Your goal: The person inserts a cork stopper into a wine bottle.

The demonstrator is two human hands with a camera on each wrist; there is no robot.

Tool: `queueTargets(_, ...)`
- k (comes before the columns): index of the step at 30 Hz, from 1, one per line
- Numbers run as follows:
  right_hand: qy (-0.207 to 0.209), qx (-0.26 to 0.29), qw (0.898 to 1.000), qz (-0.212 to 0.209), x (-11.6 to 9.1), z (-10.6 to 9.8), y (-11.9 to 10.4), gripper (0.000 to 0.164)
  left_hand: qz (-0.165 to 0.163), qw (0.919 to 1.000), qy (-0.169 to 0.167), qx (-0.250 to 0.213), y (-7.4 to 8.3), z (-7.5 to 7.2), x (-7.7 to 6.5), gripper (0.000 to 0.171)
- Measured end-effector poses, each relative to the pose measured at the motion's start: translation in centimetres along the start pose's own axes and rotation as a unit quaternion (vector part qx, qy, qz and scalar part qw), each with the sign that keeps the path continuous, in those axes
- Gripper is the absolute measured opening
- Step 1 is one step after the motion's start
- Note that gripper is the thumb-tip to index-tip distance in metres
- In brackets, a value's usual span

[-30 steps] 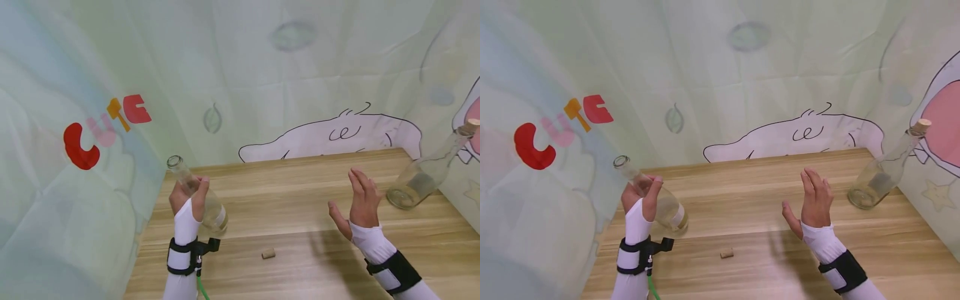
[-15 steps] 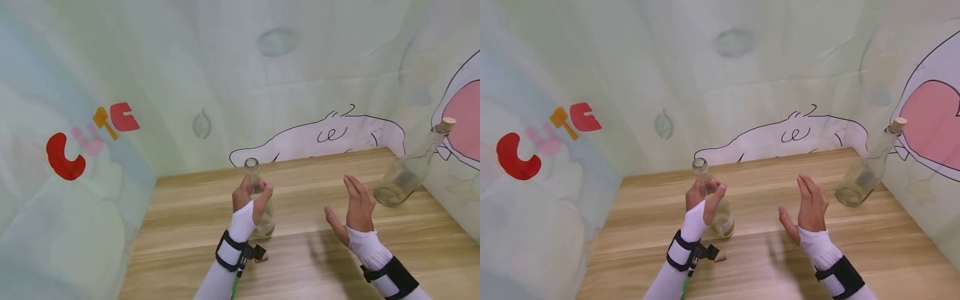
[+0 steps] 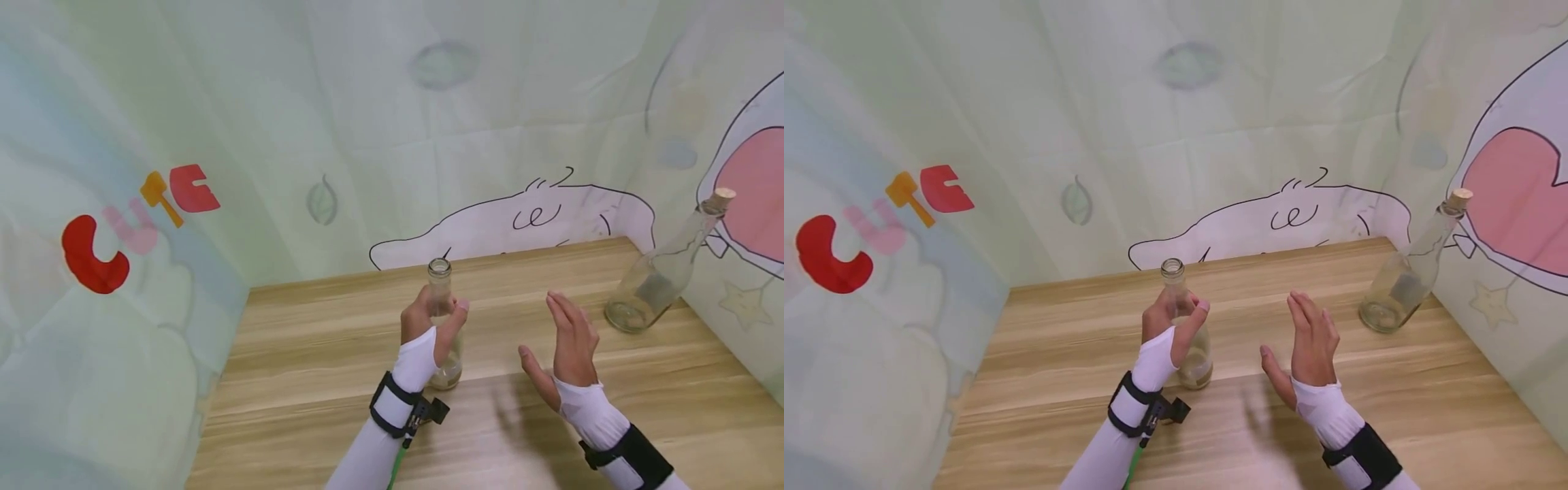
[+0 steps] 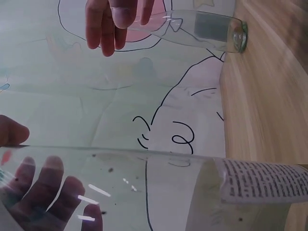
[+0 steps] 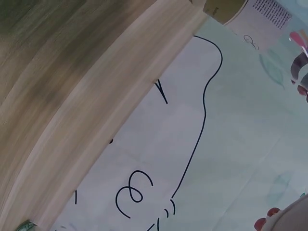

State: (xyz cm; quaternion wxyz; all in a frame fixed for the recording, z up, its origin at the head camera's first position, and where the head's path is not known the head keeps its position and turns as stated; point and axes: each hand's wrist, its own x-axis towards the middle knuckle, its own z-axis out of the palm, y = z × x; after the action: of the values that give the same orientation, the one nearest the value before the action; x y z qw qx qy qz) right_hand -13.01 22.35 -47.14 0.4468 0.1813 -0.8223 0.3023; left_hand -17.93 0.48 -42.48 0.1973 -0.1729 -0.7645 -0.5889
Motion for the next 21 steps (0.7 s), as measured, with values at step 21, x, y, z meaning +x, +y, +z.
queueTargets(21,-0.029,0.072,0.993,-0.088,-2.5,2.6,-3.0,0.026,0.135,0.9897,0.024,-0.042,0.1,-4.3,-0.2,0.066)
